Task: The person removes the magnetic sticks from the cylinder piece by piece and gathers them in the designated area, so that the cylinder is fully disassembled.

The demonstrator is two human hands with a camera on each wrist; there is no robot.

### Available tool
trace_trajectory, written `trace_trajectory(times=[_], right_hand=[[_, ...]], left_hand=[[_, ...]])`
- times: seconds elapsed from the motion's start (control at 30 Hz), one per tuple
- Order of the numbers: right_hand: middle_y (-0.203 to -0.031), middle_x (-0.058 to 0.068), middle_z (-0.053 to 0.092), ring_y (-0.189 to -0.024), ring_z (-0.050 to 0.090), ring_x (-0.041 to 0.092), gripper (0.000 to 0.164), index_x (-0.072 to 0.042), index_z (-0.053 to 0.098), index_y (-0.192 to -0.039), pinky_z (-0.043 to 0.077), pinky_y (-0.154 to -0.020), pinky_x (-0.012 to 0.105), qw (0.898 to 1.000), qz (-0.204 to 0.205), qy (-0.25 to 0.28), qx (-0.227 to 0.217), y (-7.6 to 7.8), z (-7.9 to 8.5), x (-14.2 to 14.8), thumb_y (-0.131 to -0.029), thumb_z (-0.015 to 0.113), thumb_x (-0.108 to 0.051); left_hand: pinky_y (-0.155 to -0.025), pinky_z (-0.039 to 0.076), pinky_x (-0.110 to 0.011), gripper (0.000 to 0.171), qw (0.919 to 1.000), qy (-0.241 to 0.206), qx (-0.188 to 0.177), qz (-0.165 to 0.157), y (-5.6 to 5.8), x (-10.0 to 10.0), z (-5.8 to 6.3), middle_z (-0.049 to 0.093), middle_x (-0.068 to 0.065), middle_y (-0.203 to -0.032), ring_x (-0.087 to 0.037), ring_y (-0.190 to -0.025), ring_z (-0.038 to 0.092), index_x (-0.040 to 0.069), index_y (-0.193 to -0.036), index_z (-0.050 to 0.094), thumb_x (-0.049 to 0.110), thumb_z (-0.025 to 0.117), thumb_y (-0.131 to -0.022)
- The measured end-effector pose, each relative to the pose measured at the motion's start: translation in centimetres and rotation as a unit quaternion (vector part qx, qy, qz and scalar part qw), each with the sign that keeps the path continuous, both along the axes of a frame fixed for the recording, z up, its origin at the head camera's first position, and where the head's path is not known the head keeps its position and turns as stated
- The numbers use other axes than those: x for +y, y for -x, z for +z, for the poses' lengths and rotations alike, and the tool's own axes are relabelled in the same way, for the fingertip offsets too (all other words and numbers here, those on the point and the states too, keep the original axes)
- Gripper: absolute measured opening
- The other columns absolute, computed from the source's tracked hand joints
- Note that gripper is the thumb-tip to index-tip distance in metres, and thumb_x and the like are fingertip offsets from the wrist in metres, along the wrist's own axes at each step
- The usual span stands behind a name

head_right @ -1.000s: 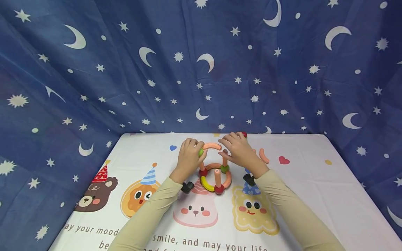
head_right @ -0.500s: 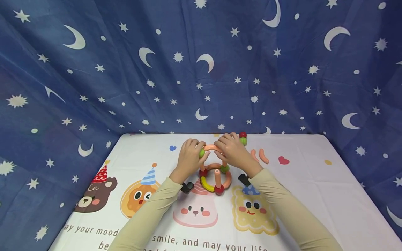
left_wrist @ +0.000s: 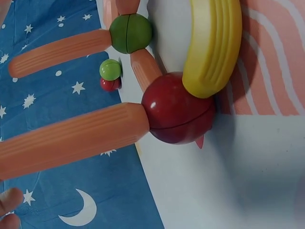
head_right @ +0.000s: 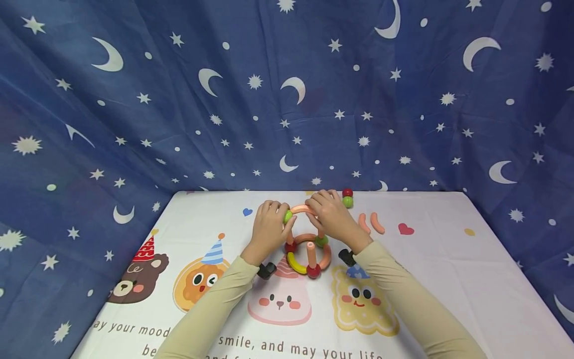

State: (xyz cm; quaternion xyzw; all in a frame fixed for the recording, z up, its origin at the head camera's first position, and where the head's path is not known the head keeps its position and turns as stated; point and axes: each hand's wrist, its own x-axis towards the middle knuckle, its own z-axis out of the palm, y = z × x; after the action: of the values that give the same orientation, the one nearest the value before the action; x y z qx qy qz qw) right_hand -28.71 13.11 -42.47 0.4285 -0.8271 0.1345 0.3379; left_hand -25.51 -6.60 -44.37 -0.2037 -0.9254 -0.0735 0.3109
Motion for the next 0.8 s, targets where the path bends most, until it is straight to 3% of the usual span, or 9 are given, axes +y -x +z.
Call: trace_trajectory(times=[0.3,0.5,0.8], right_hand=[[-0.088,0.008,0.064,-0.086,0.056,0.025,0.030,-0.004,0.065,-0.096,0.042,-0.081,0.044,0.999,0.032,0.030,0.017,0.18,-0.39,0.21,-0.071,0.078,-0.013],[-0.086,0.007,0.063,-0.085,0.056,0.025,0.036,-0.004,0.062,-0.099,0.041,-0.082,0.045,0.999,0.043,0.018,-0.003,-0.01,-0.34,0.53,-0.069,0.080,-0.013],[-0.084,0.005,0.064,-0.087,0.056,0.025,0.032,-0.004,0.064,-0.103,0.040,-0.082,0.045,0.999,0.046,0.006,-0.027,-0.26,-0.22,0.85,-0.074,0.074,-0.012]], left_hand=[[-0.088,0.042,-0.036,0.024,0.9998,-0.010,-0.009,-0.011,0.34,-0.17,-0.20,0.059,-0.004,-0.089,-0.022,-0.093,0.051,0.013,-0.097,0.058,0.036,0.053,-0.091],[-0.088,0.043,-0.036,0.024,0.9998,-0.011,-0.013,-0.012,0.36,-0.22,-0.27,0.060,-0.005,-0.089,-0.022,-0.094,0.053,0.013,-0.097,0.058,0.035,0.053,-0.092],[-0.085,0.044,-0.037,0.023,0.9995,-0.018,0.008,-0.024,0.30,-0.26,-0.42,0.060,-0.006,-0.086,-0.024,-0.091,0.054,0.012,-0.094,0.057,0.035,0.055,-0.090]])
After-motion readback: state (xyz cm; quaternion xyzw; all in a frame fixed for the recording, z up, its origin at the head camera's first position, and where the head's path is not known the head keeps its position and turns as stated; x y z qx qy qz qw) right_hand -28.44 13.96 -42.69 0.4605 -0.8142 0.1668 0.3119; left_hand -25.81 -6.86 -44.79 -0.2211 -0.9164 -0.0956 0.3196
